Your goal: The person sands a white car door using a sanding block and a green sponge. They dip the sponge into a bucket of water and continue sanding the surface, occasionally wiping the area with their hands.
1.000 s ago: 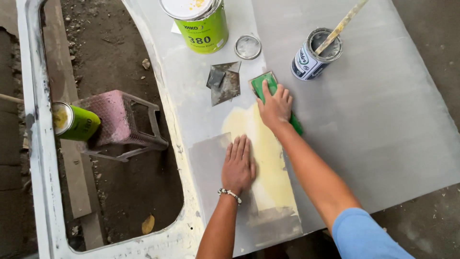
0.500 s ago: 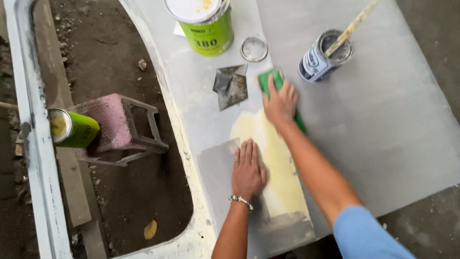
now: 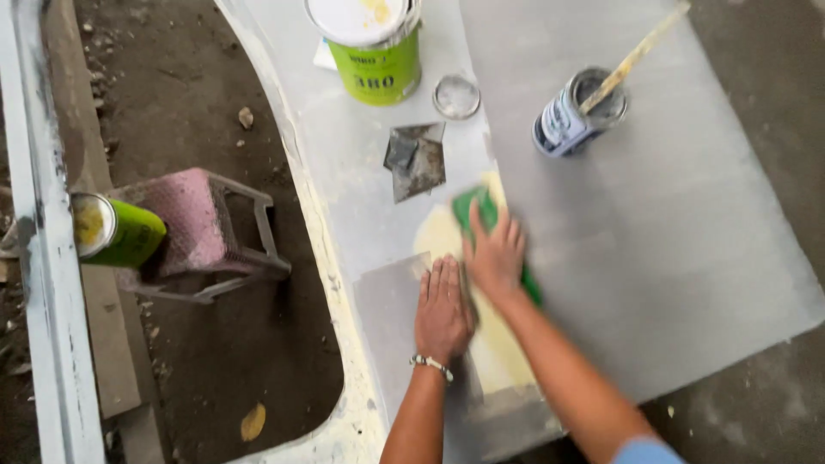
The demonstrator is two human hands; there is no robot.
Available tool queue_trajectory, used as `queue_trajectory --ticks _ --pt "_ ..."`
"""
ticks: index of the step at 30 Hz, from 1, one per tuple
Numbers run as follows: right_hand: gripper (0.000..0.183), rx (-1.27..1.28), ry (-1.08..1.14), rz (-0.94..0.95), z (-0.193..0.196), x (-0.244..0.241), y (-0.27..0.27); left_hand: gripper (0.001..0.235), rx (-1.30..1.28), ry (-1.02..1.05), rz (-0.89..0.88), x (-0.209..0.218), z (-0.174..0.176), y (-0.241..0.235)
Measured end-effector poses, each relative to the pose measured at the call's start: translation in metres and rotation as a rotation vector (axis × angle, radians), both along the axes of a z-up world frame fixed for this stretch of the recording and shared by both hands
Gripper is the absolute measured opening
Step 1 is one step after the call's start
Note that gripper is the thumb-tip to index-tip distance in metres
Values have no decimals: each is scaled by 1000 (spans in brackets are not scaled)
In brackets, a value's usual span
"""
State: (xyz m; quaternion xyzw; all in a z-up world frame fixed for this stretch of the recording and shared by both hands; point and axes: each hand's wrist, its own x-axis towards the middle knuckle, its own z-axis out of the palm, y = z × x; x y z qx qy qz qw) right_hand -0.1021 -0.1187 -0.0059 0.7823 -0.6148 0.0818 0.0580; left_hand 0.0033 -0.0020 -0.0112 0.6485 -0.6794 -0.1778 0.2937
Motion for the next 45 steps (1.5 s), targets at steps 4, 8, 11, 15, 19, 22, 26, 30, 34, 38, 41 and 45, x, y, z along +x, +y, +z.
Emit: queue_trajectory --ticks 4,8,11,15,19,22,26,30,34,38,41,45 --pt "66 35 -16 37 -1 1 -47 75 -3 -26 22 0 -7 3" --pt "62 -12 -118 -5 1 1 -99 79 17 46 25 0 3 4" --pt "66 -31 -56 31 11 -21 -3 76 -4 46 29 -1 0 4" --pt "71 173 40 11 0 -63 144 74 11 117 100 -2 -6 2" --pt "75 44 39 107 5 -45 25 70 -14 51 73 -4 -9 -3" --pt "69 139 -11 22 23 -28 -17 69 0 37 90 -5 -12 3" --pt "73 155 -4 37 27 -55 117 67 -8 43 93 -3 -6 0" --pt "76 223 38 93 7 -82 168 71 -53 74 94 2 -4 3" --pt "71 59 8 110 8 -46 33 72 -41 95 113 -4 -6 4" --pt "71 130 12 21 12 -39 90 65 -63 177 157 -2 -3 9" --pt "76 179 47 89 13 -50 152 63 -131 298 214 0 -5 5" --pt "74 152 60 99 -6 -46 91 64 -151 445 226 -2 0 7"
